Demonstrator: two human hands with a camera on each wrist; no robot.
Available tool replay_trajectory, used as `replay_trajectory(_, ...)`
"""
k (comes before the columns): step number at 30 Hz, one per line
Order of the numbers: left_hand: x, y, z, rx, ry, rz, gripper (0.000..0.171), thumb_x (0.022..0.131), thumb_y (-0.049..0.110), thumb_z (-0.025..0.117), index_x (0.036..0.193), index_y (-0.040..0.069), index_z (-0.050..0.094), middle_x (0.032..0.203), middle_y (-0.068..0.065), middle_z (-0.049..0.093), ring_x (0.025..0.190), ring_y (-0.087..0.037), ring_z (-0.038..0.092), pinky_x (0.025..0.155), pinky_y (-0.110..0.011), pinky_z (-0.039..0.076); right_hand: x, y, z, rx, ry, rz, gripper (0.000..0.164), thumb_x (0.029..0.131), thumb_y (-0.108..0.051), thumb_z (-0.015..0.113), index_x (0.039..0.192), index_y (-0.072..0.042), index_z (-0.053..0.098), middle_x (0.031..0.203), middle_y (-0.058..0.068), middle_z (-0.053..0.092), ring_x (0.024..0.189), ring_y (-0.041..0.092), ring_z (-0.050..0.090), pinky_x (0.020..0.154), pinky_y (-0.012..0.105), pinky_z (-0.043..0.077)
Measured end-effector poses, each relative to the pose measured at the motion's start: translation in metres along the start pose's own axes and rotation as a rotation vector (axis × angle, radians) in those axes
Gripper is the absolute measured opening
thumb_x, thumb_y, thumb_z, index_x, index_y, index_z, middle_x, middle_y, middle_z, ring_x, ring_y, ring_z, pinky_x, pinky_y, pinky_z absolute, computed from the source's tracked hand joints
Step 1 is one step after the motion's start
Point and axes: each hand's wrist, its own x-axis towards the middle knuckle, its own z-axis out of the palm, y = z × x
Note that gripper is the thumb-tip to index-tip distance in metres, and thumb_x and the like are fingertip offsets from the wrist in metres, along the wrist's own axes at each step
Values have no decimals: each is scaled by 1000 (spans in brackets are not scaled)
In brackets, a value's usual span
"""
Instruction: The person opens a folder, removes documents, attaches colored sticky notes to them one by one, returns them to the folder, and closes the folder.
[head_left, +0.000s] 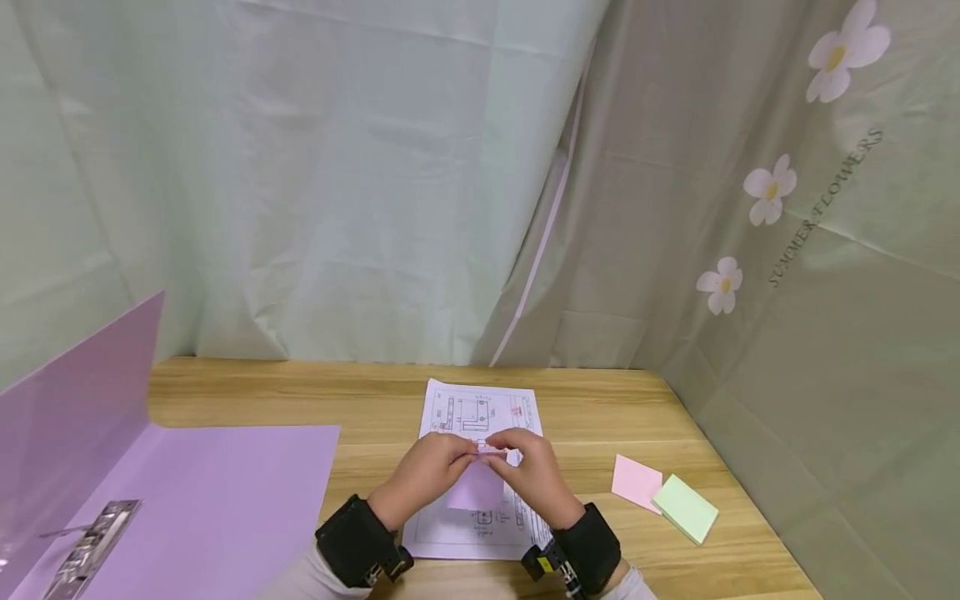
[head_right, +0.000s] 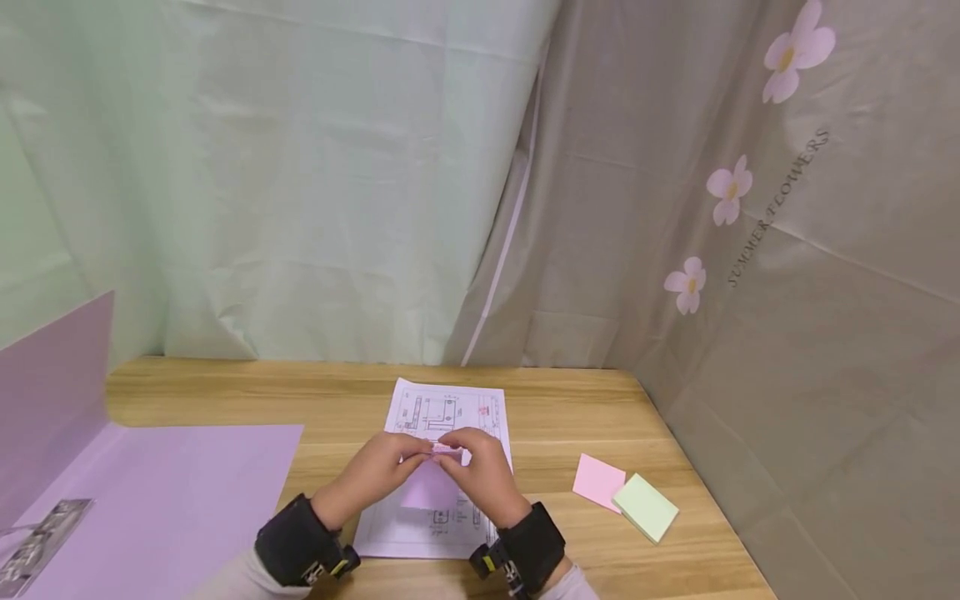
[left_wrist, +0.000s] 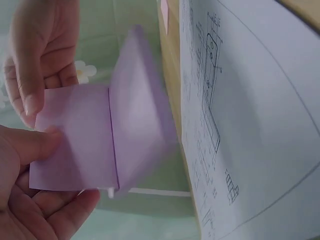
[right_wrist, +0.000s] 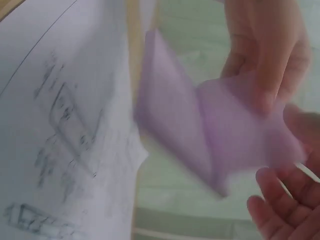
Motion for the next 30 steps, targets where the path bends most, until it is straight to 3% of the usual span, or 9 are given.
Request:
replay_trajectory(3, -2, -1, -2, -1, 26, -20, 9, 80, 11, 64, 84, 7, 71, 82, -3, 70, 78, -13, 65, 68, -28, 52, -3, 7, 1, 22, -30, 72, 35, 68, -12, 76, 101, -5, 64, 92, 7, 66, 81, 16, 60, 71, 28, 51)
replay_trajectory(7, -3, -1, -3, -4, 57, -49, 9, 80, 10, 64, 83, 6, 71, 83, -5, 70, 79, -15, 66, 69, -30, 53, -7, 18, 3, 128, -154, 247, 52, 70, -17, 75, 117, -4, 54, 96, 12, 64, 80, 19, 62, 68, 26, 52)
replay_trajectory(13, -4, -1, -1, -33, 93, -52, 8, 80, 9, 64, 83, 6, 71, 82, -5, 69, 77, -14, 65, 67, -28, 52, -9, 26, 11, 299, -275, 403, 52, 74, -10, 71, 120, 0, 49, 83, 12, 62, 69, 15, 61, 59, 24, 52)
replay_trajectory(19, -5, -2, 0, -26, 134, -37, 8, 79, 9, 64, 83, 7, 71, 82, -4, 70, 78, -14, 65, 68, -27, 52, -10, 25, 13, 400, -293, 457, 45, 76, 2, 65, 117, 0, 48, 72, 7, 56, 60, 15, 58, 53, 34, 54)
replay_trajectory(30, -7, -3, -2, -45, 128, -42, 9, 80, 9, 63, 84, 8, 71, 82, -1, 70, 78, -12, 64, 68, -25, 52, -14, 30, 7, 289, -306, 395, 40, 77, 3, 64, 114, -7, 52, 75, 9, 58, 58, 12, 56, 53, 21, 51)
